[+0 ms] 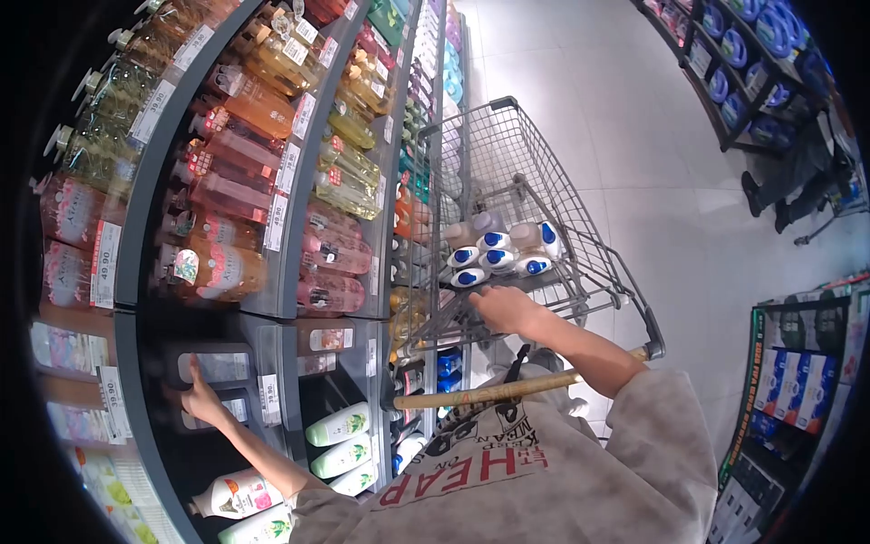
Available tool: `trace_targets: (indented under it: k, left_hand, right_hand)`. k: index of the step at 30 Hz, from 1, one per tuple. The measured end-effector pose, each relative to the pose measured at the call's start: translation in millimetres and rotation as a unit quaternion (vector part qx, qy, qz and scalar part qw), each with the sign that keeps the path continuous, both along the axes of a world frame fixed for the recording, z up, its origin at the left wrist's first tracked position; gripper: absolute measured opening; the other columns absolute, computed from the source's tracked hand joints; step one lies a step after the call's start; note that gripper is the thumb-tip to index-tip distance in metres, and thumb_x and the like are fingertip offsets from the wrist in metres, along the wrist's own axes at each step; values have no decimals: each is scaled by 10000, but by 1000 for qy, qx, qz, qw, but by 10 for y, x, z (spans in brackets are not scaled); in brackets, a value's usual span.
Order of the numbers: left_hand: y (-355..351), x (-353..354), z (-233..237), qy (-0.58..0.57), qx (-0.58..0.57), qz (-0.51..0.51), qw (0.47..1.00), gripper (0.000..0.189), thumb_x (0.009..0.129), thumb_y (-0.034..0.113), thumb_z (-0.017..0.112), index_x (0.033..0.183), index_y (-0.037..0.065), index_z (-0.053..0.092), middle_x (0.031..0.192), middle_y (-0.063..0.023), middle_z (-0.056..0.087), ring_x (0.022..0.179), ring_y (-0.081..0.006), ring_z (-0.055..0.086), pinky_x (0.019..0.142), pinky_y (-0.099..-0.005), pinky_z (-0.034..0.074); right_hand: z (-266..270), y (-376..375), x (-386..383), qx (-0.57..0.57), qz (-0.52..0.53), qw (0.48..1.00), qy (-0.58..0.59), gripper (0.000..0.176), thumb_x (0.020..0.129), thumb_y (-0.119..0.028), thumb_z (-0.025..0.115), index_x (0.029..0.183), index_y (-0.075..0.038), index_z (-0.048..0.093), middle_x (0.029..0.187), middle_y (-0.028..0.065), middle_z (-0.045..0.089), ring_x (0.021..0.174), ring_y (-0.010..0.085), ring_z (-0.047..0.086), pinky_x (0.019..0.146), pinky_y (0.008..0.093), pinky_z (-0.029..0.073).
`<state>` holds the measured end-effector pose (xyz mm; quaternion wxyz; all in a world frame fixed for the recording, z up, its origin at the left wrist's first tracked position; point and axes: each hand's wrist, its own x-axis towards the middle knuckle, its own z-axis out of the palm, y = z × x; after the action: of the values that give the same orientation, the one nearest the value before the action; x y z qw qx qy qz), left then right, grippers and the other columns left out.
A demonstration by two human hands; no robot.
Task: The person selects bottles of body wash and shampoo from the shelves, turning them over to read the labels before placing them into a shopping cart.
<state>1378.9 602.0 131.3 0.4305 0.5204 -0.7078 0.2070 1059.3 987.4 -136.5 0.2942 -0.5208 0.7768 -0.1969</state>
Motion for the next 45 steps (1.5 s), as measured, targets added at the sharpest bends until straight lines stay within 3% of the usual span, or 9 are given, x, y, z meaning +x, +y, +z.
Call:
trace_targets:
  k: [4,10,20,22,23,27,33,36,45]
  left_hand:
    - [280,-142,65,44,14,-31,998,812,723,367,877,1299,-42,476,1206,-280,602,1051,-389,618,902,-441,496]
    - [444,-265,2,81,-15,-119,989,844,689,343,910,1275,-75,469,1247,-241,536,1181,-333,511,1060,-400,368]
    - [853,-262,-197,186,-6,-262,947,813,612,55,935,1246,-13,432,1283,-177,506,1203,-277,521,1070,-412,386]
    - [933,-268,-163,187,-43,-331,924,863,602,45,931,1293,17,416,1348,-176,491,1206,-300,539,1052,-430,422]
    - [1067,-248,-23,49,-83,-302,948,883,594,30,922,1318,51,417,1392,-168,475,1186,-325,563,1029,-459,464]
    - [1405,-453,206,-14,-131,-457,880,777,666,46,879,1298,110,432,1324,-181,504,1193,-391,542,1029,-572,468]
    - [1879,-881,-250,56,47,-670,739,438,899,289,673,1258,172,451,1228,-248,533,1079,-439,589,958,-654,445]
    - [2021,-1267,-763,121,134,-739,649,521,807,213,778,1189,129,434,1296,-288,513,1147,-453,576,988,-678,405]
    - [2392,-2075,-1358,89,349,-748,558,697,627,-58,801,1145,90,358,1363,-251,491,1275,-441,486,1134,-592,294]
  right_hand:
    - [-85,7,9,-15,-12,1000,19,317,826,-124,614,1125,-51,536,1030,184,639,964,391,655,798,487,548]
    - [-5,0,-15,-22,-8,1000,-4,290,843,-108,592,1120,-42,538,1055,216,633,997,403,646,838,496,530]
    - [19,42,-64,-9,-13,999,-34,359,841,-137,660,1164,-43,535,1070,225,628,1000,416,636,860,491,527]
    - [60,60,-79,-81,9,993,-86,376,843,-129,661,1188,-42,537,1103,215,623,1011,415,631,868,479,524]
    - [131,43,-93,-92,20,990,-103,412,846,-124,672,1226,-49,534,1153,197,611,1044,397,624,883,455,519]
    - [1029,-158,-90,-238,54,959,-146,544,813,-152,750,1290,-46,510,1234,195,578,1127,382,587,933,421,504]
    - [2245,-295,132,-486,105,859,-120,655,767,-172,806,1334,-51,501,1382,221,457,1243,418,502,1002,456,474]
    - [2280,-245,148,-457,154,872,-87,676,739,-138,814,1335,-51,507,1362,221,472,1239,421,505,1001,472,477]
    - [1660,105,-289,-335,6,942,17,818,535,-152,878,1275,-25,551,1188,111,585,998,297,639,763,403,578]
